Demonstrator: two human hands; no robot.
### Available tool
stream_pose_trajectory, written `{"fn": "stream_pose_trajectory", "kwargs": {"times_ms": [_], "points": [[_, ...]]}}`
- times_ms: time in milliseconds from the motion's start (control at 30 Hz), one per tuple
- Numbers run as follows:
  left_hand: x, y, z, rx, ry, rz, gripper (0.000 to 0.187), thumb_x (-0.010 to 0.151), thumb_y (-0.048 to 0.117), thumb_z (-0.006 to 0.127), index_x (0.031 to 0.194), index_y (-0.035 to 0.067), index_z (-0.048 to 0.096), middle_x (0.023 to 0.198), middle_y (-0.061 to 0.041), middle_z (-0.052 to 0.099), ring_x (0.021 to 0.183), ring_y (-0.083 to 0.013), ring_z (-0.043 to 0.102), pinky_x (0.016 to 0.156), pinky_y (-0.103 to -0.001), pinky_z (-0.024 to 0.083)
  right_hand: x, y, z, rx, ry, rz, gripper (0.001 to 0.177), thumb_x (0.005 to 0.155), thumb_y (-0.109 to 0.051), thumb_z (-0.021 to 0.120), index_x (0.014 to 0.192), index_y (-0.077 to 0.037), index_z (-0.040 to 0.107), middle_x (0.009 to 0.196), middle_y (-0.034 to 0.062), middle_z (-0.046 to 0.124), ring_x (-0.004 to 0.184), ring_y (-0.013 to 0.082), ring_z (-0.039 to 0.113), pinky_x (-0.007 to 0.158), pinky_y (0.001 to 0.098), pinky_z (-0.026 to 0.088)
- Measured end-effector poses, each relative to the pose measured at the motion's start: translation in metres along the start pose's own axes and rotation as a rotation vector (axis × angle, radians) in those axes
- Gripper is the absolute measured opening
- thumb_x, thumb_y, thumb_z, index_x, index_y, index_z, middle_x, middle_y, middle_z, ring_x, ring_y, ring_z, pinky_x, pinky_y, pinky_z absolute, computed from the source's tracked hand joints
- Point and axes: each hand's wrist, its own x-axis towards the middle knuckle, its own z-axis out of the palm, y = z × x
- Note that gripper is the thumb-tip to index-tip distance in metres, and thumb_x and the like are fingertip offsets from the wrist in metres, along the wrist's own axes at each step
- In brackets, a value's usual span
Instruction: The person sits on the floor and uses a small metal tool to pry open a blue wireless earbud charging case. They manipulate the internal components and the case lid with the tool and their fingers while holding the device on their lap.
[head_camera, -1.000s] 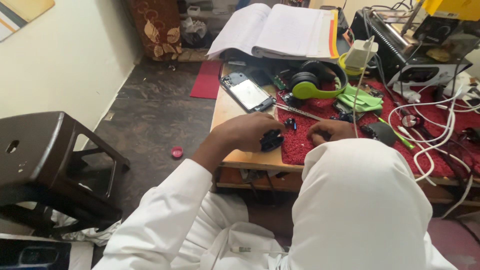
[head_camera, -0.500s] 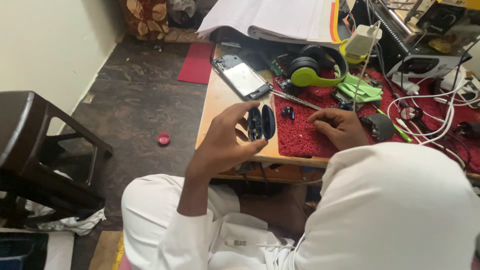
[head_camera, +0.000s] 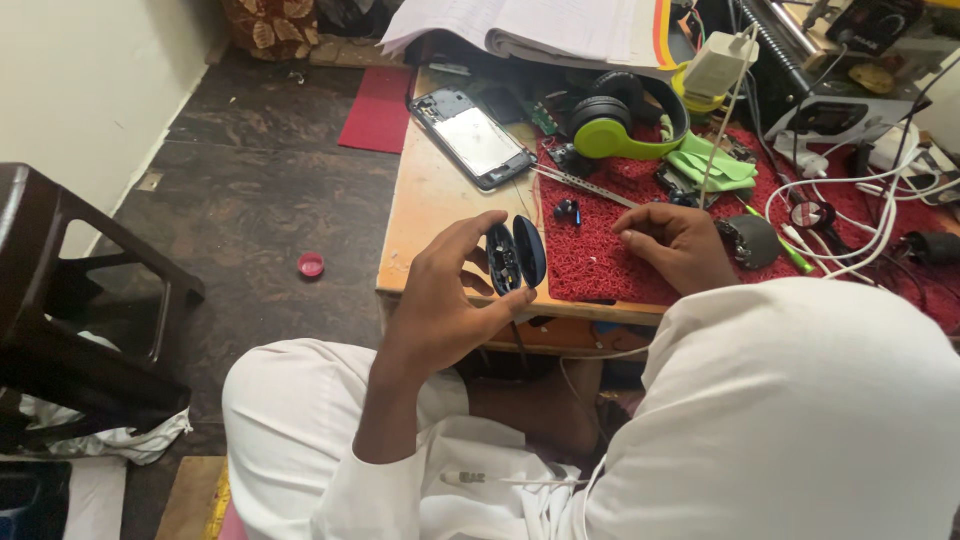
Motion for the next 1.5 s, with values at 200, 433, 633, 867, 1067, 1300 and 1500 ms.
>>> {"fn": "stream_pose_trajectory", "kwargs": {"times_ms": [200, 433, 633, 867, 1067, 1300, 1500], "points": [[-0.004, 0.010, 0.005, -0.007, 0.051, 0.056, 0.073, 0.074, 0.022, 0.089, 0.135, -0.002, 0.058, 0.124, -0.013, 0.068, 0.095, -0.0174, 0.073, 0.074, -0.029, 0.062, 0.001, 0.013, -0.005, 0.102, 0.005, -0.029, 0.009, 0.094, -0.003, 0.073, 0.100, -0.001, 0.066, 0.092, -0.0003, 0.067, 0.083, 0.0031, 0.061, 0.072, 0.0191, 0.050], [-0.037, 0.078, 0.034, -0.197, 0.145, 0.233, 0.085, 0.071, 0.037, 0.096, 0.137, -0.002, 0.061, 0.118, -0.011, 0.072, 0.098, -0.0149, 0.076, 0.081, -0.026, 0.066, 0.001, -0.003, -0.005, 0.248, 0.175, -0.062, 0.012, 0.092, 0.000, 0.074, 0.089, -0.003, 0.063, 0.086, 0.0026, 0.068, 0.072, 0.0046, 0.060, 0.061, 0.0206, 0.047], [-0.074, 0.121, 0.066, -0.261, 0.137, 0.255, 0.092, 0.066, 0.049, 0.094, 0.136, -0.002, 0.062, 0.115, -0.012, 0.074, 0.101, -0.0151, 0.080, 0.084, -0.024, 0.067, -0.046, -0.083, -0.036, 0.425, 0.366, -0.253, 0.016, 0.102, 0.003, 0.073, 0.091, -0.002, 0.062, 0.085, 0.0065, 0.066, 0.068, 0.0056, 0.058, 0.062, 0.0227, 0.046], [-0.082, 0.119, 0.104, -0.118, 0.200, 0.392, 0.101, 0.060, 0.053, 0.097, 0.133, -0.005, 0.060, 0.115, -0.012, 0.075, 0.098, -0.0162, 0.081, 0.083, -0.022, 0.069, -0.203, -0.160, -0.006, 0.486, 0.489, -0.431, 0.023, 0.107, -0.018, 0.064, 0.124, -0.003, 0.060, 0.104, 0.0119, 0.064, 0.084, 0.0164, 0.064, 0.074, 0.0249, 0.060], [-0.088, 0.129, 0.105, -0.117, -0.043, 0.333, 0.092, 0.067, 0.048, 0.091, 0.135, -0.008, 0.062, 0.121, -0.016, 0.075, 0.104, -0.0180, 0.083, 0.084, -0.024, 0.067, -0.258, -0.167, 0.027, 0.236, 0.459, -0.442, 0.033, 0.105, -0.020, 0.073, 0.134, -0.013, 0.060, 0.128, 0.0161, 0.054, 0.108, 0.0280, 0.073, 0.098, 0.0393, 0.067], [-0.091, 0.151, 0.103, -0.235, -0.181, 0.179, 0.047, 0.095, 0.022, 0.073, 0.136, 0.000, 0.064, 0.124, -0.014, 0.072, 0.100, -0.0167, 0.077, 0.089, -0.025, 0.064, -0.261, -0.159, 0.026, 0.209, 0.544, -0.289, 0.036, 0.102, -0.020, 0.074, 0.132, -0.008, 0.059, 0.125, 0.0212, 0.056, 0.109, 0.0336, 0.071, 0.097, 0.0460, 0.064], [-0.079, 0.164, 0.104, -0.304, -0.196, 0.107, 0.040, 0.096, 0.015, 0.061, 0.131, -0.001, 0.064, 0.120, -0.016, 0.071, 0.096, -0.0201, 0.074, 0.087, -0.030, 0.062, -0.270, -0.153, 0.017, 0.213, 0.553, -0.251, 0.038, 0.099, -0.020, 0.074, 0.130, -0.005, 0.058, 0.122, 0.0256, 0.058, 0.109, 0.0385, 0.070, 0.097, 0.0517, 0.062]]}}
